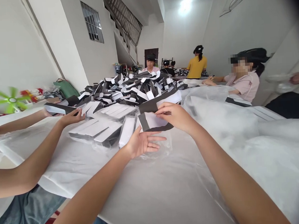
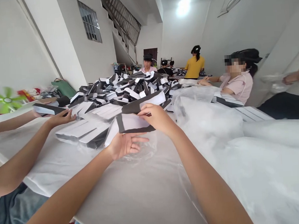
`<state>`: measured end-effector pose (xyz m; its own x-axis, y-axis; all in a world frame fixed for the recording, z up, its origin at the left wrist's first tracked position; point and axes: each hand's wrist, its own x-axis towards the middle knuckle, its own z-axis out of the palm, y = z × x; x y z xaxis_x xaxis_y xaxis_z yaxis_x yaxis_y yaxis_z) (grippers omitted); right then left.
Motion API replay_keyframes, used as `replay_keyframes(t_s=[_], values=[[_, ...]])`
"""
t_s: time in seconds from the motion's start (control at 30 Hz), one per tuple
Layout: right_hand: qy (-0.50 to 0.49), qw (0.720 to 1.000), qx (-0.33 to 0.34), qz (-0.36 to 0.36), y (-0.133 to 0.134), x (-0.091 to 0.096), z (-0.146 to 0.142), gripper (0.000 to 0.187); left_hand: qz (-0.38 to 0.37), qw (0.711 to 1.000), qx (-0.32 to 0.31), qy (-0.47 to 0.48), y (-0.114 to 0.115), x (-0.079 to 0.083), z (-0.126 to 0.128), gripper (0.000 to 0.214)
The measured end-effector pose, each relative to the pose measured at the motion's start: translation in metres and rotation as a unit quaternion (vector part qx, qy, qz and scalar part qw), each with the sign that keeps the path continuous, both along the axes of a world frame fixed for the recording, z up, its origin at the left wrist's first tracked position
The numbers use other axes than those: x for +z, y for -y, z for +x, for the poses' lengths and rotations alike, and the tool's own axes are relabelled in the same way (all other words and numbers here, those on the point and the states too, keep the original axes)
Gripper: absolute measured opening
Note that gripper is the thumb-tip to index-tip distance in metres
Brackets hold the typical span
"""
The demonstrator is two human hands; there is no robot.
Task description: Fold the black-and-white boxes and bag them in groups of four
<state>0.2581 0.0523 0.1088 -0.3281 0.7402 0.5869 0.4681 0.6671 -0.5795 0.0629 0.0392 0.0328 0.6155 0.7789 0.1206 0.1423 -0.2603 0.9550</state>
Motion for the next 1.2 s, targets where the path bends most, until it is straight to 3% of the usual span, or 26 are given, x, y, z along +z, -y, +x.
replay_keyframes(t_s=[0.1,0.2,0.3,0.43,0.57,0.63,0.73,0.83,1.03,1.2], values=[[0.059,0.998,-0.006,0.015,0.006,-0.001,-0.004,0.021,0.028,0.997,0.057,-0.036,-0.001,0.006,-0.006,0.093],[0.120,0.992,-0.023,0.041,0.007,-0.005,-0.005,0.025,0.075,0.989,0.122,-0.040,-0.001,0.010,-0.008,0.099],[0.172,0.983,-0.005,0.066,0.008,-0.010,-0.007,0.030,0.071,0.991,0.107,-0.034,0.000,0.011,-0.008,0.100],[0.203,0.977,0.013,0.059,0.012,-0.015,-0.013,0.031,0.001,1.000,-0.001,-0.006,0.001,0.006,-0.006,0.099],[0.193,0.979,0.022,0.061,0.015,-0.017,-0.018,0.027,-0.106,0.993,-0.035,0.042,0.002,0.003,-0.004,0.089],[0.146,0.987,0.012,0.058,0.016,-0.015,-0.019,0.024,-0.174,0.981,-0.028,0.085,0.003,0.004,-0.004,0.084],[0.002,0.999,-0.012,0.046,0.017,-0.008,-0.017,0.022,-0.279,0.945,-0.044,0.167,0.004,0.007,-0.005,0.067],[-0.128,0.992,-0.008,0.024,0.021,0.002,-0.011,0.026,-0.356,0.903,-0.076,0.229,0.006,0.011,-0.007,0.052],[-0.052,0.996,0.074,-0.014,0.021,-0.001,-0.001,0.035,-0.404,0.872,-0.081,0.264,0.007,0.016,-0.012,0.045],[-0.061,0.982,0.179,-0.028,0.011,-0.011,0.001,0.048,-0.425,0.847,-0.087,0.307,0.004,0.016,-0.015,0.038]])
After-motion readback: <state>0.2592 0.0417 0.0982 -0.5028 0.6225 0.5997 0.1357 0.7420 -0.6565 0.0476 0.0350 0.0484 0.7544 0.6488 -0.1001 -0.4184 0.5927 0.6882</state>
